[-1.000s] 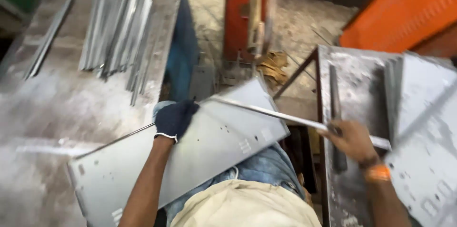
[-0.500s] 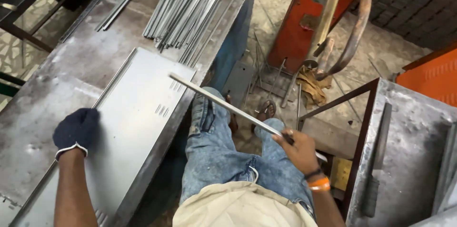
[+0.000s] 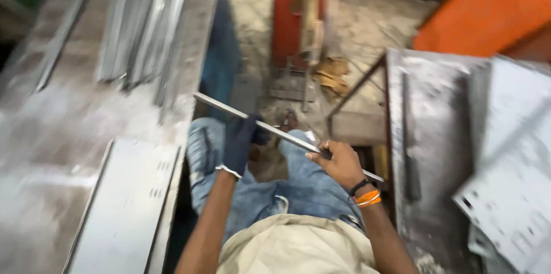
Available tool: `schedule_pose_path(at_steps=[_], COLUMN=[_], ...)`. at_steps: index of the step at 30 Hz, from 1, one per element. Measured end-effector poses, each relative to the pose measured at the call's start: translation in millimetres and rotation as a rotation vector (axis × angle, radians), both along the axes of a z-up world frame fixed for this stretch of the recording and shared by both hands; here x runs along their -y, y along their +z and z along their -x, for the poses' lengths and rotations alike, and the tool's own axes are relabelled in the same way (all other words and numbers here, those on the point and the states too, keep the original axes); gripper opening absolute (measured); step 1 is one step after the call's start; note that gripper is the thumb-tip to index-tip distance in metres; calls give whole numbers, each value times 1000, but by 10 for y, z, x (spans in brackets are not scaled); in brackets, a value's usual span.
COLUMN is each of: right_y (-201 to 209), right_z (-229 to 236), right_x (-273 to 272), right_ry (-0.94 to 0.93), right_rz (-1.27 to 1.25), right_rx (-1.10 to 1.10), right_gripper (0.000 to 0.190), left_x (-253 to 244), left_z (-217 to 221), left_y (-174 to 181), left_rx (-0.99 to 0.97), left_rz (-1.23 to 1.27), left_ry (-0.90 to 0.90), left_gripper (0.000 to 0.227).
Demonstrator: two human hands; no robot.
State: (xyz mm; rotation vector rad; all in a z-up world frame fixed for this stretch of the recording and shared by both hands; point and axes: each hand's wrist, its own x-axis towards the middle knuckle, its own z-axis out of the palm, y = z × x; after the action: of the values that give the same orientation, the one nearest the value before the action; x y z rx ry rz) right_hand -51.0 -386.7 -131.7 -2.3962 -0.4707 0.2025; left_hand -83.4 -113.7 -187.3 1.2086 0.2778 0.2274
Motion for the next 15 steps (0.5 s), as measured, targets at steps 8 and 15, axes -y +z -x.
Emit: schedule_pose_path(at_steps=[8,15], right_y=[-410,-446], right_z=[327,187], right_x=[1595,2592], right_ry=[-393,-1108], right_rz=[21,179], right_rx=[-96,201], right_gripper=[42,40], left_x=[1875,2488], left_z=[-444,-539], left_y=[346,538], left_rx=[-56,25], left_rz=[-47,-95], left_ry=[-711,-1026], left_gripper=[34,40])
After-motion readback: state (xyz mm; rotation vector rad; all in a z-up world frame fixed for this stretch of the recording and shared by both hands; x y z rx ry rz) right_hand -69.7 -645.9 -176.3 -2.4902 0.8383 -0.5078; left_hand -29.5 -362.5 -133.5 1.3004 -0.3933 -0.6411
